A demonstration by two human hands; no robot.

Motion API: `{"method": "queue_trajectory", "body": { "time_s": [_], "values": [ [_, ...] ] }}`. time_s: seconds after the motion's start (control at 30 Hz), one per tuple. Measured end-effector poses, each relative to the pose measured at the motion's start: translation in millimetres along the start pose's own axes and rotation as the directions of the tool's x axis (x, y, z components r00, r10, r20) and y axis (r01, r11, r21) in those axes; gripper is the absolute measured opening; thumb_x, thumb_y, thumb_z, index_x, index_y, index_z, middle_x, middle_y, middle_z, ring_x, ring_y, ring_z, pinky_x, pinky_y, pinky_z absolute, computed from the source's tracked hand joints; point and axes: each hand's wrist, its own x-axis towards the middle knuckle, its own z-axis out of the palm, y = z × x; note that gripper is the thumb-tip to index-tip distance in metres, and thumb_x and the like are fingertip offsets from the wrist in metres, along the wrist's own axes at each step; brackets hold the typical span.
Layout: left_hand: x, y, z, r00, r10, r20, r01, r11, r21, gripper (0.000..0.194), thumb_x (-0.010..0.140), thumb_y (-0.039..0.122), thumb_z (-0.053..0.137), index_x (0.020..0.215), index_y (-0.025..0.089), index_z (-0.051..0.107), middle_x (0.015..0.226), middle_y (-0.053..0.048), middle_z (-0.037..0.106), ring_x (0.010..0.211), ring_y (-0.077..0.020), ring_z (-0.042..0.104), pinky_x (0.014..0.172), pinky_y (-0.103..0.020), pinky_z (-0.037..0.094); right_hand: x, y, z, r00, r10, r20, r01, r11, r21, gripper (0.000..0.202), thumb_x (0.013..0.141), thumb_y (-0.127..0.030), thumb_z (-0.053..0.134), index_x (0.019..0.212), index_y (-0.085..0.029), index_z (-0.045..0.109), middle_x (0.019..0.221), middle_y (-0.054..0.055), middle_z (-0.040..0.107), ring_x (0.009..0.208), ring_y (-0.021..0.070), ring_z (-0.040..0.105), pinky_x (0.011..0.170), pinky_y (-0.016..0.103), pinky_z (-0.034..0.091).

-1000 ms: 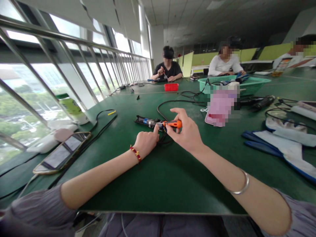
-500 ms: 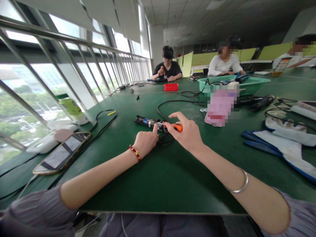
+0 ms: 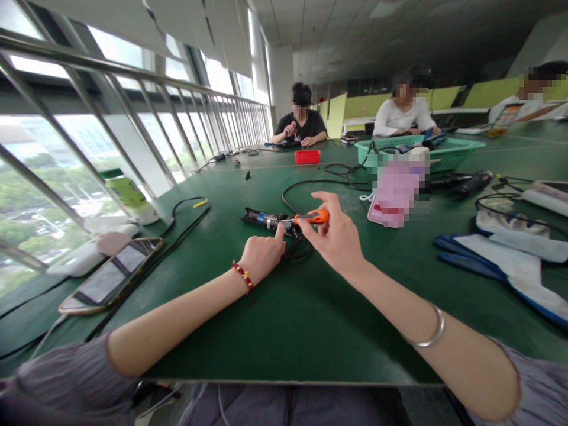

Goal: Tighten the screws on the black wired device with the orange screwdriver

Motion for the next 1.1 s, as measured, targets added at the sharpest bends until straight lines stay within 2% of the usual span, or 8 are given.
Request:
{"method": "queue_trajectory", "body": {
  "time_s": [0.17, 0.3, 0.4, 0.47, 0.53, 0.67, 0.83, 1.1],
  "values": [
    [0.3, -0.5, -0.3, 1.0, 0.002, 0.004, -0.002, 1.0, -0.003, 0.05, 0.095, 0.017, 0.038, 0.143, 0.001, 0.029, 0.086, -0.019, 0.072, 0.083, -0.0258, 0.071, 0.066, -0.029, 0.05, -0.2, 0.3, -1.8, 1.0, 0.026, 0.017, -0.024, 0.997, -0.07, 0.044, 0.081, -0.05, 0.057, 0.113, -0.02, 0.051, 0.072, -0.002, 0.057, 0.051, 0.0127, 0.052, 0.053, 0.028, 0.042],
    [0.7, -0.5, 0.1, 1.0, -0.002, 0.009, 0.002, 1.0, 0.0, 0.05, 0.096, 0.017, 0.037, 0.143, 0.002, 0.029, 0.085, -0.018, 0.072, 0.082, -0.0255, 0.071, 0.065, -0.029, 0.05, -0.9, -1.6, -1.4, 1.0, 0.018, 0.019, -0.017, 0.999, -0.038, 0.039, 0.08, -0.039, 0.057, 0.114, -0.02, 0.05, 0.076, -0.001, 0.059, 0.058, 0.014, 0.057, 0.058, 0.028, 0.046],
    [0.4, -0.4, 0.0, 1.0, 0.003, 0.01, -0.003, 1.0, 0.002, 0.05, 0.095, 0.017, 0.036, 0.143, 0.002, 0.029, 0.085, -0.018, 0.072, 0.082, -0.0254, 0.071, 0.064, -0.028, 0.049, -1.4, -3.4, -0.9, 0.999, 0.008, 0.03, -0.009, 1.0, 0.004, 0.047, 0.075, -0.028, 0.057, 0.119, -0.021, 0.044, 0.078, -0.002, 0.057, 0.055, 0.0122, 0.056, 0.056, 0.026, 0.046],
    [0.1, -0.6, 0.0, 1.0, 0.009, 0.003, -0.009, 1.0, 0.001, 0.05, 0.095, 0.016, 0.036, 0.143, 0.002, 0.029, 0.085, -0.018, 0.072, 0.082, -0.0254, 0.071, 0.064, -0.028, 0.049, -1.4, -4.2, -1.3, 0.999, 0.006, 0.053, -0.006, 1.0, 0.003, 0.051, 0.074, -0.027, 0.057, 0.122, -0.021, 0.042, 0.079, -0.002, 0.057, 0.052, 0.0114, 0.054, 0.054, 0.026, 0.045],
    [0.0, -0.9, 0.0, 1.0, 0.014, -0.006, -0.014, 1.0, 0.002, 0.05, 0.095, 0.016, 0.036, 0.143, 0.002, 0.029, 0.085, -0.018, 0.072, 0.082, -0.0255, 0.071, 0.064, -0.028, 0.049, -0.8, -4.4, -2.3, 0.998, 0.016, 0.06, -0.015, 1.0, -0.016, 0.051, 0.076, -0.032, 0.058, 0.123, -0.021, 0.042, 0.076, -0.003, 0.058, 0.053, 0.0123, 0.054, 0.054, 0.026, 0.044],
    [0.1, -1.6, -0.5, 1.0, 0.029, 0.011, -0.029, 1.0, 0.006, 0.051, 0.095, 0.017, 0.038, 0.143, 0.003, 0.029, 0.086, -0.018, 0.072, 0.083, -0.0255, 0.071, 0.064, -0.028, 0.048, 0.7, -3.5, -4.6, 0.998, 0.038, 0.046, -0.034, 0.996, -0.078, 0.04, 0.082, -0.042, 0.055, 0.115, -0.021, 0.051, 0.072, -0.002, 0.06, 0.053, 0.0129, 0.054, 0.056, 0.027, 0.043],
    [-0.6, -2.0, -1.5, 0.995, 0.095, 0.006, -0.095, 0.995, 0.029, 0.048, 0.094, 0.011, 0.036, 0.142, 0.007, 0.032, 0.085, -0.016, 0.072, 0.084, -0.025, 0.071, 0.064, -0.027, 0.048, 1.8, -4.5, -6.6, 0.999, -0.007, 0.031, 0.008, 1.0, -0.03, 0.037, 0.075, -0.026, 0.056, 0.111, -0.019, 0.052, 0.073, 0.0, 0.061, 0.063, 0.0157, 0.06, 0.057, 0.026, 0.044],
    [-2.3, -1.9, 0.0, 0.993, 0.113, -0.023, -0.112, 0.993, 0.04, 0.045, 0.094, 0.011, 0.038, 0.139, 0.006, 0.038, 0.084, -0.014, 0.072, 0.083, -0.0252, 0.071, 0.064, -0.029, 0.048, 6.7, -7.3, -17.8, 0.999, -0.023, -0.025, 0.02, 0.992, -0.122, 0.009, 0.07, -0.025, 0.057, 0.079, -0.022, 0.055, 0.064, -0.001, 0.059, 0.046, 0.0117, 0.048, 0.048, 0.026, 0.038]
  ]
}}
